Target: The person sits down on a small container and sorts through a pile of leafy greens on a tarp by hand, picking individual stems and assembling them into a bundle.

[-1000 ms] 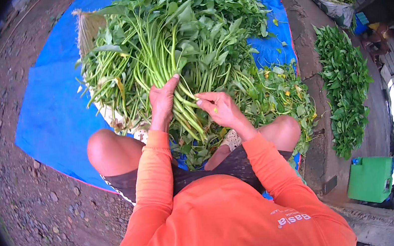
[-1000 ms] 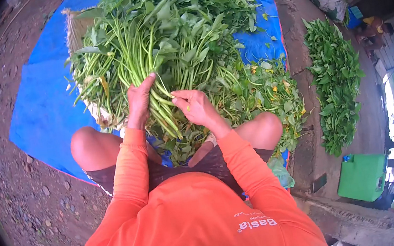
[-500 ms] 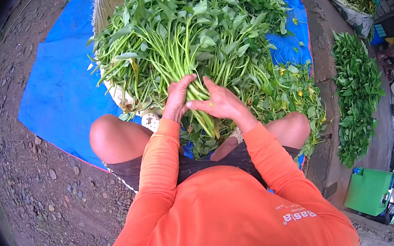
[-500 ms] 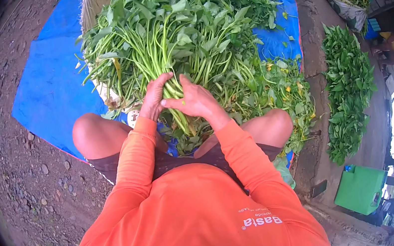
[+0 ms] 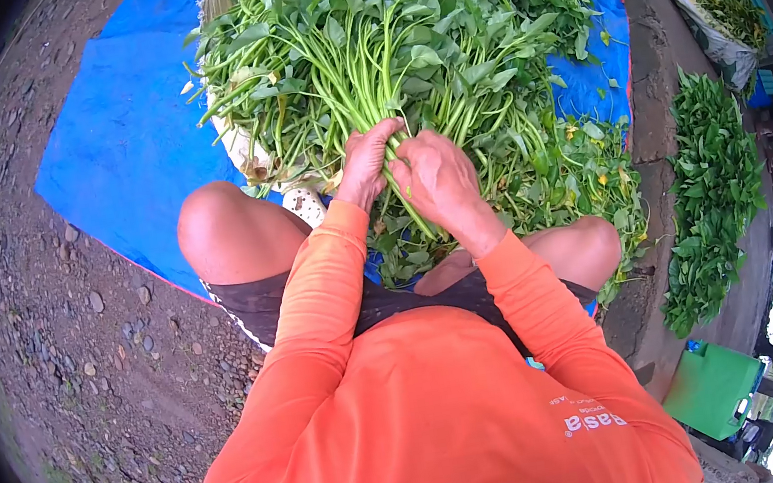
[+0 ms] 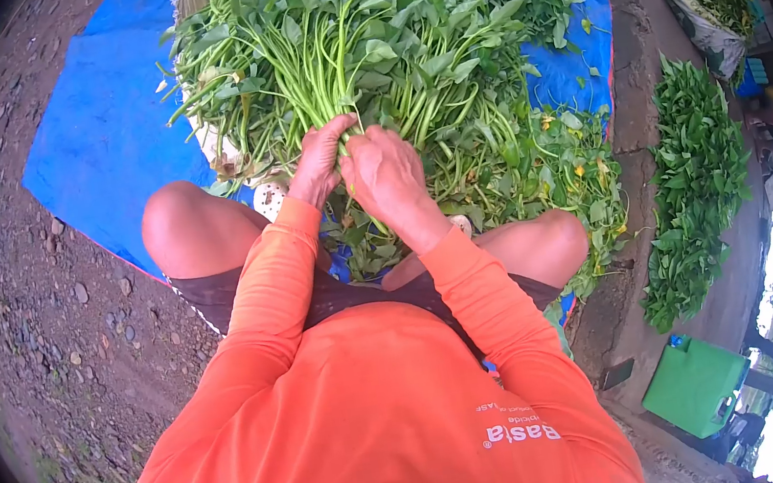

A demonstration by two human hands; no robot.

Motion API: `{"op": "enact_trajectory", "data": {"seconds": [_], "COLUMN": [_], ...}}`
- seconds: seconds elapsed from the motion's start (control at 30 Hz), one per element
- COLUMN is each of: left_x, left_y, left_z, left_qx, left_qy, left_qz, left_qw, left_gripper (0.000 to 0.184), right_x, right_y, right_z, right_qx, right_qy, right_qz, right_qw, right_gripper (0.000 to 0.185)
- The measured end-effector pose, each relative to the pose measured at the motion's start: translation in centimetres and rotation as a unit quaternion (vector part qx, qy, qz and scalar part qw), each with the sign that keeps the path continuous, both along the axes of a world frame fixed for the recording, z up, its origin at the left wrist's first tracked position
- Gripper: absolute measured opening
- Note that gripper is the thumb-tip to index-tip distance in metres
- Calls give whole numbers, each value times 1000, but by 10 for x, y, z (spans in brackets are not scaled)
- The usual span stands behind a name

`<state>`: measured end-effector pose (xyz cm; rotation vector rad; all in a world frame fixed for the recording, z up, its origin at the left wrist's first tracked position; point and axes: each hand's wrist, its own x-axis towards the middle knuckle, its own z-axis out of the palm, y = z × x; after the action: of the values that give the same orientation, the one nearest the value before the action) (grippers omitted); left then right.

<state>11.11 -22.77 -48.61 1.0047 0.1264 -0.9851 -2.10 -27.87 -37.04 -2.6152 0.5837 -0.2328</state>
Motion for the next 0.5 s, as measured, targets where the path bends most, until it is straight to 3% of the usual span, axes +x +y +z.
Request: {"op": "enact_trajectory", "data": {"seconds": [0.03, 0.13, 0.17, 0.27, 0.3, 0.43, 0.5], "left_x": [-1, -4, 5, 3, 7, 8, 10], "left_y": [-1, 0, -3, 7, 9, 7, 9], "left_z": [0, 5, -21, 19, 22, 23, 14], "left_qx": [-30, -68, -64, -152, -139, -152, -172], "left_qy": [-4, 19, 28, 75, 33, 73, 78], "left_qz": [1, 46, 0, 96, 77, 118, 44], "left_qw": [1000, 996, 998, 981, 987, 979, 981], "left_gripper": [49, 65, 81, 97, 111, 111, 108], "right_x": [0, 7, 9, 20, 22, 28, 32], "right_y": [5, 4, 1, -10, -11, -11, -19], "right_z": [-6, -20, -20, -10, -4, 23, 29], "right_qx": [-49, -58, -18, 145, 172, 216, 301], "right_qy": [-22, 18, 34, 83, 65, 21, -33], "right_qz": [2, 0, -2, -53, -37, 7, 32], "right_qw": [999, 998, 999, 984, 982, 976, 953], "right_gripper": [22, 21, 23, 27, 29, 25, 24]}}
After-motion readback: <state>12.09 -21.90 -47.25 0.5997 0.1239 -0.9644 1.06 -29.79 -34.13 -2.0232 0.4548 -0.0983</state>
